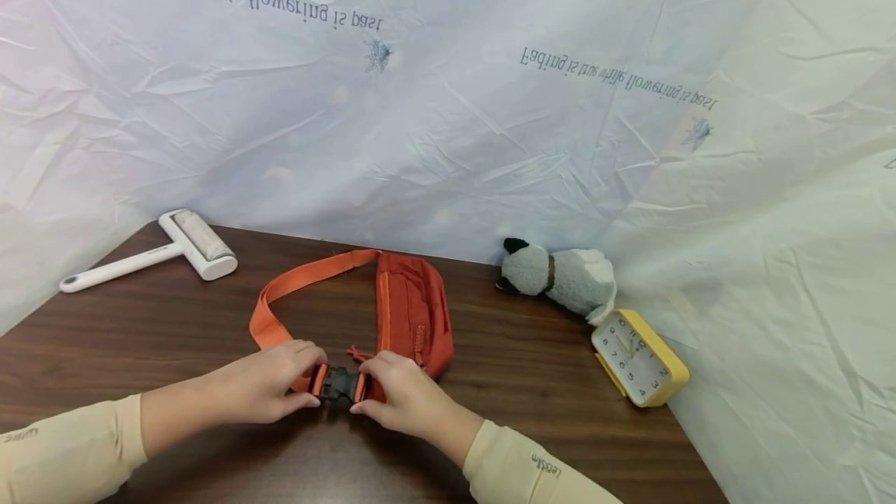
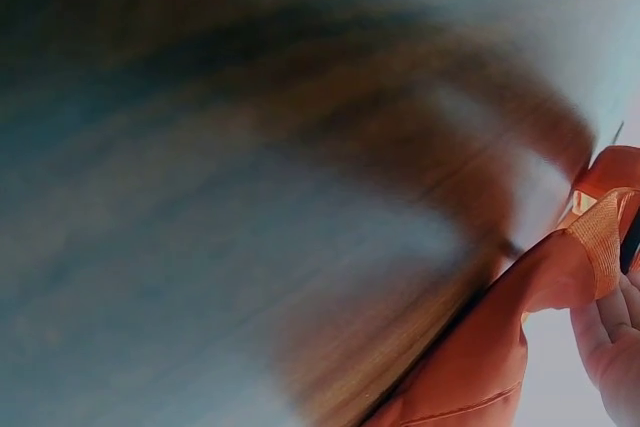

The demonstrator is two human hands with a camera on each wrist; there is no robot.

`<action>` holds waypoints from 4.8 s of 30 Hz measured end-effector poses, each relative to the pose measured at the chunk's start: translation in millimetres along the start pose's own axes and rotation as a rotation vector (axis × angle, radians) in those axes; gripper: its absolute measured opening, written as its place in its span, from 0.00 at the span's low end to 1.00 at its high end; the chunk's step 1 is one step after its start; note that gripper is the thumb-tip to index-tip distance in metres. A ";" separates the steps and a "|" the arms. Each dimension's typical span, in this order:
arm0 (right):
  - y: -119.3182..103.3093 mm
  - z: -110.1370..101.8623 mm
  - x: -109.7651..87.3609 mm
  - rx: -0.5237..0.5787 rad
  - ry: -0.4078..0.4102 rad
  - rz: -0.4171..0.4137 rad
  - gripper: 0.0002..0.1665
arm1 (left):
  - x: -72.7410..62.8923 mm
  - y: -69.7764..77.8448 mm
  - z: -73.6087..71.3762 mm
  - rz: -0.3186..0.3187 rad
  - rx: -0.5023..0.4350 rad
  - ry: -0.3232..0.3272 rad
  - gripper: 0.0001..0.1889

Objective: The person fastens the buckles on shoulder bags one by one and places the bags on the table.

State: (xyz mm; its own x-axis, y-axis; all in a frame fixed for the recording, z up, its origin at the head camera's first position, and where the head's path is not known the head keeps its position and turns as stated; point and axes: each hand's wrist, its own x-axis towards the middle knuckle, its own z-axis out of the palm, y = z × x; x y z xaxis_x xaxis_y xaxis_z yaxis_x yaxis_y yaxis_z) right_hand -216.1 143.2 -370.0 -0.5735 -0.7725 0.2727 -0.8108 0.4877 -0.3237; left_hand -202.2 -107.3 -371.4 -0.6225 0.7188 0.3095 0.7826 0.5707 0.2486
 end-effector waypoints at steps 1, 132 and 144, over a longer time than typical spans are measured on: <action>0.1 0.0 0.0 0.001 0.000 0.000 0.23 | 0.1 0.1 -0.1 0.000 0.001 0.001 0.20; 4.1 3.6 -2.2 -0.076 -0.137 0.041 0.20 | 11.8 8.5 6.9 -0.141 0.102 -0.230 0.20; 5.5 9.0 0.2 -0.210 -0.158 -0.013 0.20 | 16.8 15.9 11.1 -0.163 0.256 -0.273 0.22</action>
State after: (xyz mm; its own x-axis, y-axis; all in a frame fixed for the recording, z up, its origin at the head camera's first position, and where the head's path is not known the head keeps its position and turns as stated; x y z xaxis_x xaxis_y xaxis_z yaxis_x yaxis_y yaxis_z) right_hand -219.6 142.0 -379.9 -0.5510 -0.8251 0.1249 -0.8339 0.5383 -0.1219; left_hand -200.2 -81.7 -372.5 -0.7420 0.6700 0.0218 0.6704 0.7415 0.0267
